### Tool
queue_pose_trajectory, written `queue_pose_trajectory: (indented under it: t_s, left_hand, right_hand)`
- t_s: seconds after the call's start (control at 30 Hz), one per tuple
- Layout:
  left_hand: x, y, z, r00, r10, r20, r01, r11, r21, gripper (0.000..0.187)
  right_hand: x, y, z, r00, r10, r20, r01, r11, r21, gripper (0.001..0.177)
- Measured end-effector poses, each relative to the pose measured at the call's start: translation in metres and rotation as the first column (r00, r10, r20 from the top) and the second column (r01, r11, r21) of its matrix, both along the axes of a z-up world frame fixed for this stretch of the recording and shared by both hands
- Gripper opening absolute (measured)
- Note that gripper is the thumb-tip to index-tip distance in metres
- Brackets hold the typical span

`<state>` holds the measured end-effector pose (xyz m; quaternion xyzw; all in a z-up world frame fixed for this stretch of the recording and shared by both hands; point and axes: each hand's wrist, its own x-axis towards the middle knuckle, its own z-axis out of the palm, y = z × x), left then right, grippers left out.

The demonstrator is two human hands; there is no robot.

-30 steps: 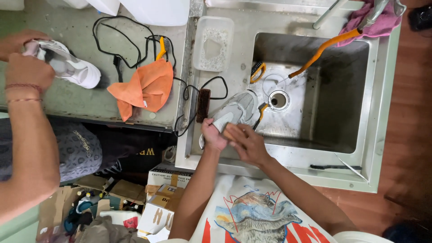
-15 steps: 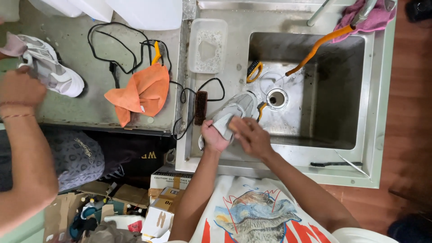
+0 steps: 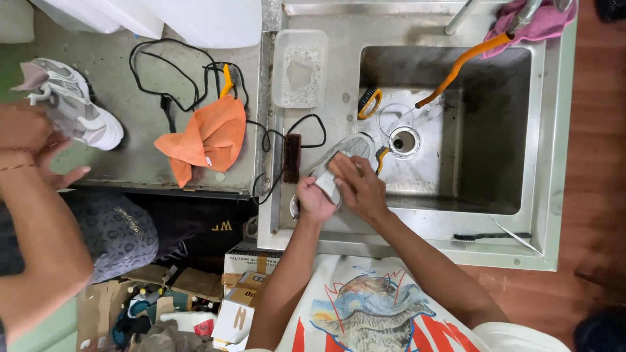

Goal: Cleaning a white sneaker by scrubbing it with a sponge and soapy water in a sink.

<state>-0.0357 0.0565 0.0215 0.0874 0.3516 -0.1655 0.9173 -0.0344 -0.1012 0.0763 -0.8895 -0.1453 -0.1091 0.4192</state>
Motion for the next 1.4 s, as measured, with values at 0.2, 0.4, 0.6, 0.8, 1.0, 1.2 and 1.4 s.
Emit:
queue_pose_trajectory:
  t_s: [0.2, 0.4, 0.6, 0.8, 1.0, 1.2, 1.4]
  left_hand:
    - [0.002, -0.007, 0.013, 0.998, -0.033, -0.054, 0.039, 0.994, 0.104, 0.033]
    - [-0.005, 0.008, -0.005, 0.983, -0.181, -0.035, 0.181, 0.983, -0.01, 0.025]
    - [0.003, 0.009, -0.013, 0.996, -0.088, -0.028, 0.09, 0.993, 0.074, 0.026]
    - [-0.019, 0.006, -0.027, 0.999, 0.031, 0.01, -0.031, 1.0, 0.0, 0.055]
    - [-0.003, 0.001, -0.022, 0.999, -0.028, 0.025, 0.029, 0.999, -0.045, 0.069]
    - [-0.001, 0.003, -0.036, 0.987, -0.15, 0.055, 0.145, 0.986, 0.083, 0.037]
    - [0.019, 0.008, -0.046, 0.985, -0.173, 0.016, 0.169, 0.974, 0.153, 0.041]
  right_hand:
    - [0.006, -0.005, 0.008, 0.979, 0.185, 0.081, -0.176, 0.979, -0.105, 0.036]
    - [0.002, 0.006, 0.036, 0.957, 0.289, 0.03, -0.287, 0.956, -0.061, 0.041]
    - [-0.004, 0.012, 0.003, 0.966, 0.256, 0.027, -0.246, 0.951, -0.188, 0.044]
    - [-0.008, 0.008, 0.041, 0.99, 0.052, -0.131, -0.062, 0.996, -0.069, 0.05]
    - [0.008, 0.0, 0.019, 0.996, 0.003, -0.086, -0.009, 0.998, -0.07, 0.052]
    - [-0.018, -0.001, -0.004, 0.979, 0.197, 0.048, -0.186, 0.969, -0.164, 0.041]
    - [-0.016, 0.002, 0.004, 0.977, 0.206, 0.049, -0.203, 0.977, -0.063, 0.04]
